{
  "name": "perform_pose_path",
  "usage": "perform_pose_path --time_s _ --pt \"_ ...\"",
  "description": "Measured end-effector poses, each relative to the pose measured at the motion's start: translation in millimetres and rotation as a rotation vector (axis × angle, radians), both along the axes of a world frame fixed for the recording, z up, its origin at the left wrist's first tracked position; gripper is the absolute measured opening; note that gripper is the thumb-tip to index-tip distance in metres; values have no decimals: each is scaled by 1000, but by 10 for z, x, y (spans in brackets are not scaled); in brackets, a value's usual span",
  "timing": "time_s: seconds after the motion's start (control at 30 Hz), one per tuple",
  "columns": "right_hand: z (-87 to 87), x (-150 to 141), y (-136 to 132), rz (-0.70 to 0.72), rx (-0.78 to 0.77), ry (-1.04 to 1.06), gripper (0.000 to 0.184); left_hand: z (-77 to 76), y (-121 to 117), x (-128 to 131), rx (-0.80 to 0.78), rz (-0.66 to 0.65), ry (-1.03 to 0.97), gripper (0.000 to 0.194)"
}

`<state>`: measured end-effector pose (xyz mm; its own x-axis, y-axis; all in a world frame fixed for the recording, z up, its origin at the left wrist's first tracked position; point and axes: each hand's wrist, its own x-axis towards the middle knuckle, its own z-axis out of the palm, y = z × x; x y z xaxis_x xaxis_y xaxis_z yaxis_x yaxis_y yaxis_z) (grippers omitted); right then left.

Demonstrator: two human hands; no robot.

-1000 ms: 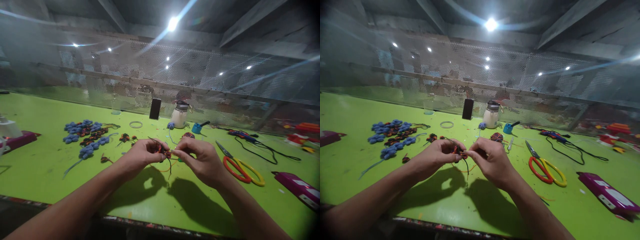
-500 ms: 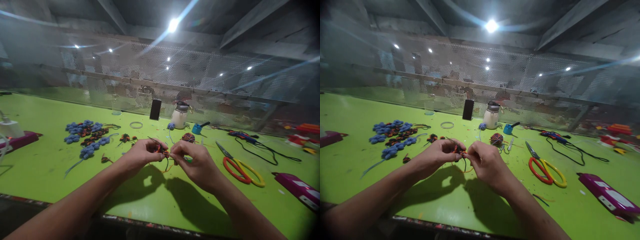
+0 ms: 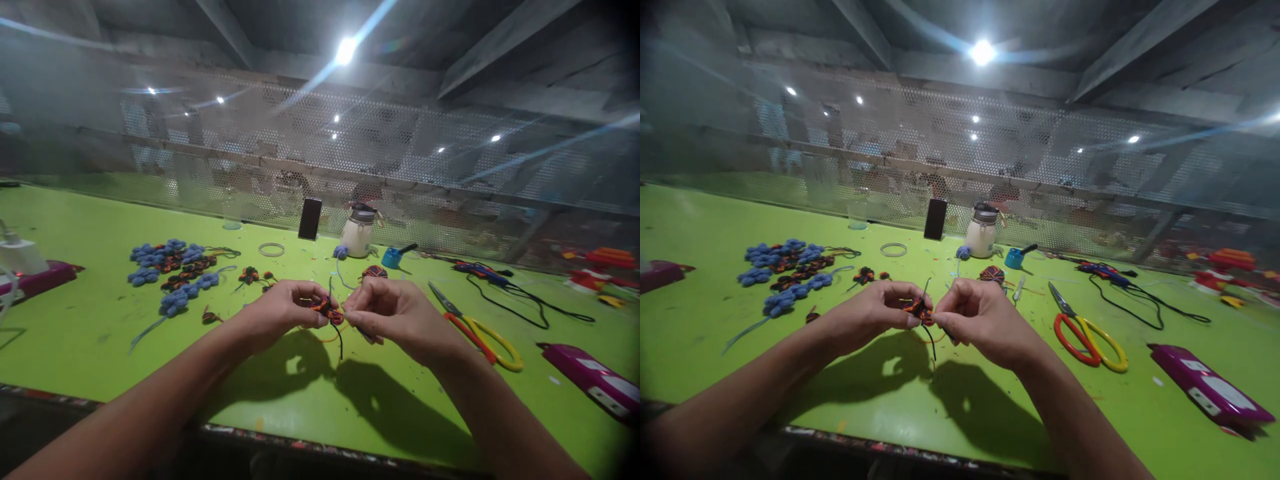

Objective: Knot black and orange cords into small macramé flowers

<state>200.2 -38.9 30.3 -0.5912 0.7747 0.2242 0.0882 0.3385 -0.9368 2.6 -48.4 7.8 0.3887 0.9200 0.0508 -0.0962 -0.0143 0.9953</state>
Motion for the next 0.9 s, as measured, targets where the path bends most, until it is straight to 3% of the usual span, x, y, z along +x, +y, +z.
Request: perform_pose_path --time_s 0.17,0.3,0.57,0.7,0.9 --pt "-12 4 8 79 -37 44 19 7 -5 15 0 -3 42 21" --pt "-30 -10 20 81 -5 43 20 16 -9 41 87 54 105 19" --pt "-57 -32 47 -94 430 -309 9 -4 -6 16 254 44 9 17" --pt "-70 -53 36 -131 598 -362 9 -34 -10 40 380 112 116 15" --pt "-105 -105 43 -195 633 -368 8 -6 -75 61 512 147 295 11"
